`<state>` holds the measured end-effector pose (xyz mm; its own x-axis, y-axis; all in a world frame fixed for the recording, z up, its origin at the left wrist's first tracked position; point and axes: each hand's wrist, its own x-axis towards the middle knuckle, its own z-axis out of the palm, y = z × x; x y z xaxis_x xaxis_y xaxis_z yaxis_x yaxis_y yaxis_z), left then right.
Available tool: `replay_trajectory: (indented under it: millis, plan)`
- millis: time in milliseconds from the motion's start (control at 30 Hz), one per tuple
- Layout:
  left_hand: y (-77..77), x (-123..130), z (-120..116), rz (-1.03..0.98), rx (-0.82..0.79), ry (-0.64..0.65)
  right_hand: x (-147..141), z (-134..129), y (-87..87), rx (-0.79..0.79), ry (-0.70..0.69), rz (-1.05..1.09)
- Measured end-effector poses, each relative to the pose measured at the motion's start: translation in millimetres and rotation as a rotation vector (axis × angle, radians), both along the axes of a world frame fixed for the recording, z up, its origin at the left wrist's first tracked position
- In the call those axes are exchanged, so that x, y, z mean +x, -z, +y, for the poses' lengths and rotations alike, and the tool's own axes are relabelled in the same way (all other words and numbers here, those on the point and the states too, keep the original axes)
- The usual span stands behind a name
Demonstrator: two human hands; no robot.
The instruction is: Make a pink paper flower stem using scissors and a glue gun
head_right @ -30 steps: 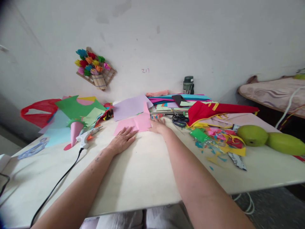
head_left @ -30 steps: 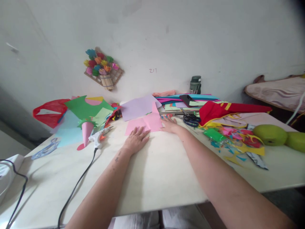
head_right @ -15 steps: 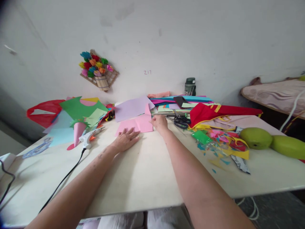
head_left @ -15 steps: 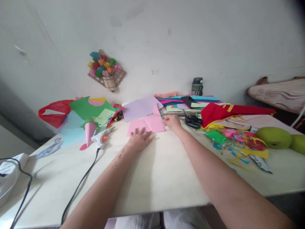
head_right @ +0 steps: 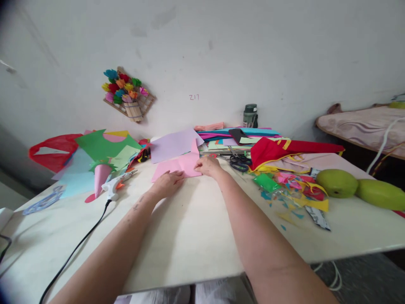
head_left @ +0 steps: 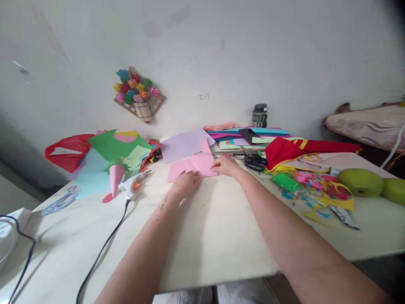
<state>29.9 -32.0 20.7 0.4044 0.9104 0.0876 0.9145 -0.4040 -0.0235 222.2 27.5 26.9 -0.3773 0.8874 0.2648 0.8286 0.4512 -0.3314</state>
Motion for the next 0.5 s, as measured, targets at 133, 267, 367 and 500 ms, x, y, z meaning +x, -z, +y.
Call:
replay_trajectory:
  millis: [133,267,367,500]
  plan:
    - [14.2,-7.4,2.0,-0.133,0.037,0.038,3.7,1.0,-0.6,-0.014,-0.053,-0.098]
    - [21.2,-10.0,3.1,-0.192,0.081,0.063,-0.7,-2.9,-4.3,0.03,-0.102,-0.17]
    - [23.9,-10.4,5.2,-0.249,0.096,0.06,-6.6,-6.6,-6.9,0.117,-0.18,-0.245]
    - [26.6,-11.5,6.9,-0.309,0.097,0.062,-12.8,-9.9,-7.0,0.207,-0.255,-0.358]
